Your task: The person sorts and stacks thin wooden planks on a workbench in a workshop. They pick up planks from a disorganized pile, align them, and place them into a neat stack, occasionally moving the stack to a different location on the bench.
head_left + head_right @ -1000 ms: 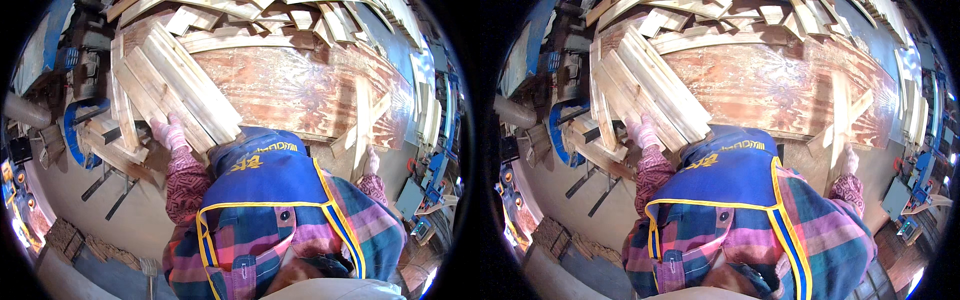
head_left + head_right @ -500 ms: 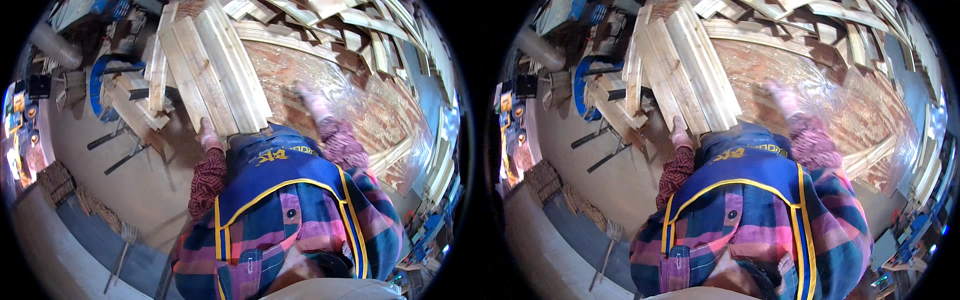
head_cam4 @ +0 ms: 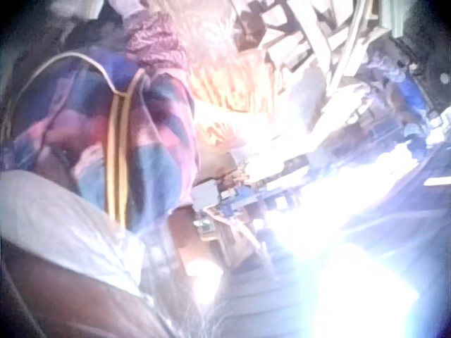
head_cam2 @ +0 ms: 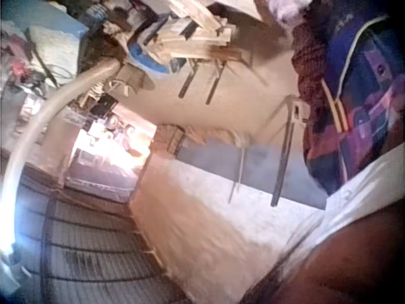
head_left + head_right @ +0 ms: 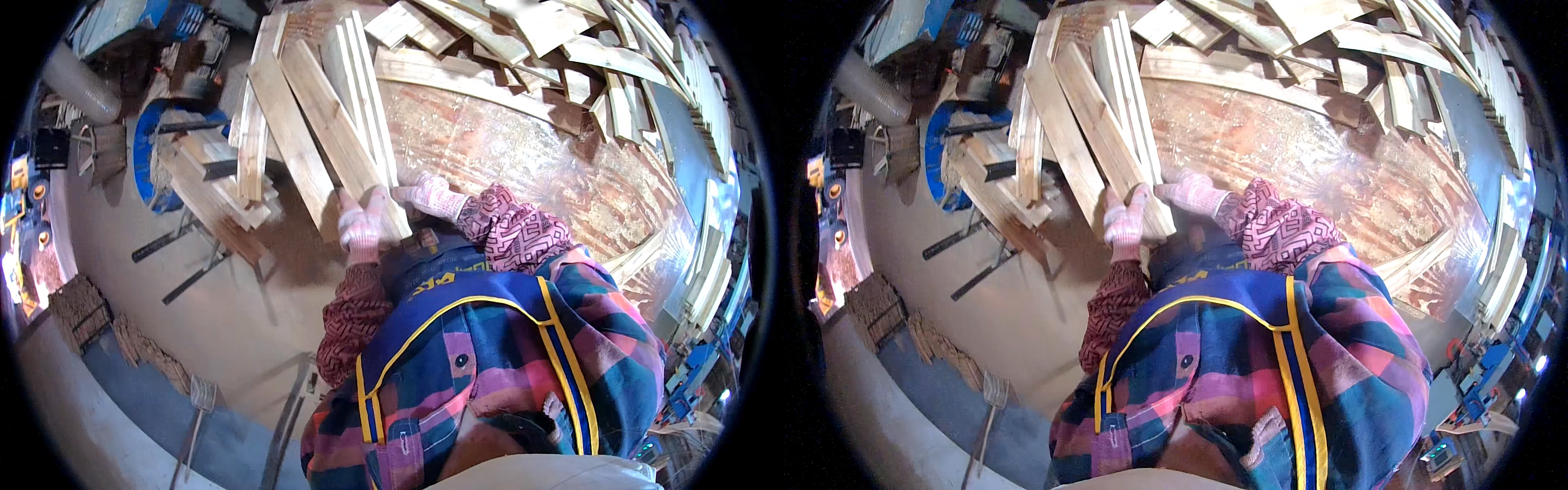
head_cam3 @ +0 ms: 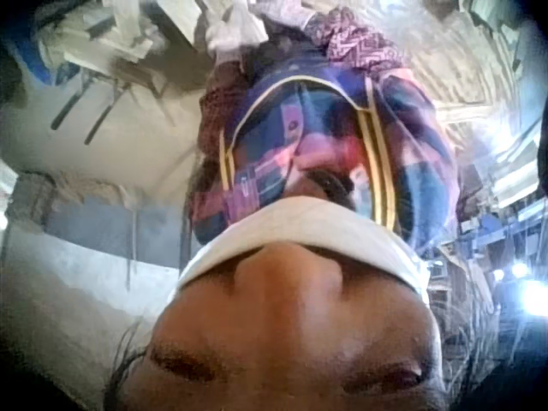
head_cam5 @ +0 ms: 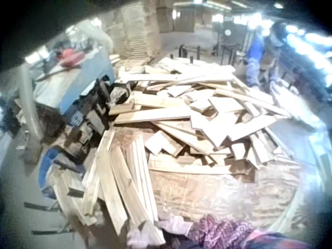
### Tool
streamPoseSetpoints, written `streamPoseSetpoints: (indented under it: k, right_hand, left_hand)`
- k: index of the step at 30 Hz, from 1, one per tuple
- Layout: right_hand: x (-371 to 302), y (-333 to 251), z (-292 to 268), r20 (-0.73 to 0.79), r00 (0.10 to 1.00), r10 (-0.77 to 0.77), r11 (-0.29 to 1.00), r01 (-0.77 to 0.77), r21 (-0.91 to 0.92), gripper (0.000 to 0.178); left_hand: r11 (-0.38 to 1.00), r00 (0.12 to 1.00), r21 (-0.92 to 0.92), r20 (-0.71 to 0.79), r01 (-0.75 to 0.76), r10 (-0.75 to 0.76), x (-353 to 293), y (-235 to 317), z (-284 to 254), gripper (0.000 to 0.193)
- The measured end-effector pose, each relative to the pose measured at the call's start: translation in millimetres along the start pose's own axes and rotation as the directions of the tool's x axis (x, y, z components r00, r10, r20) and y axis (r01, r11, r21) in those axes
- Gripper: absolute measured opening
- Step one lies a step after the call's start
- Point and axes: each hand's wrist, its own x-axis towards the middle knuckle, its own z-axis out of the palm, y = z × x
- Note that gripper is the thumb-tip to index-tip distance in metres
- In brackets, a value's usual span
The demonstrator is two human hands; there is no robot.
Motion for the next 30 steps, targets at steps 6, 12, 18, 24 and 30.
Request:
streamPoseSetpoints:
  k: [6, 12, 18, 24, 30]
  right_hand:
    - [34.7, 8.7, -60.4, 0.136, 0.957, -0.257, 0.87, 0.29, -0.399, 0.039]
    - [38.4, 14.4, -40.1, 0.066, 0.993, -0.101, 0.938, 0.073, 0.338, 0.041]
    - [50.9, -48.1, -24.9, 0.139, 0.978, -0.158, 0.965, 0.183, -0.191, 0.069]
    - [79.0, -53.2, -89.4, -0.191, 0.932, -0.308, 0.748, 0.114, -0.654, 0.031]
    - [63.0, -34.1, -198.6, -0.62, 0.785, -0.012, 0.474, -0.541, -0.695, 0.106]
  left_hand:
    - [0.991, 0.988, 0.106, 0.123, 0.079, -0.092, 49.0, 94.6, -10.4, 0.129]
    - [0.977, 0.968, -0.069, 0.136, -0.201, 0.209, 99.5, 16.9, 2.8, 0.112]
    - [0.995, 0.953, -0.091, 0.303, 0.05, -0.02, 114.5, 45.8, -41.0, 0.093]
    - [0.972, 1.0, 0.234, -0.011, -0.017, 0.02, 101.7, 93.7, -27.3, 0.126]
    - [0.974, 1.0, 0.226, -0.024, 0.015, -0.01, 99.9, 105.3, -37.0, 0.12]
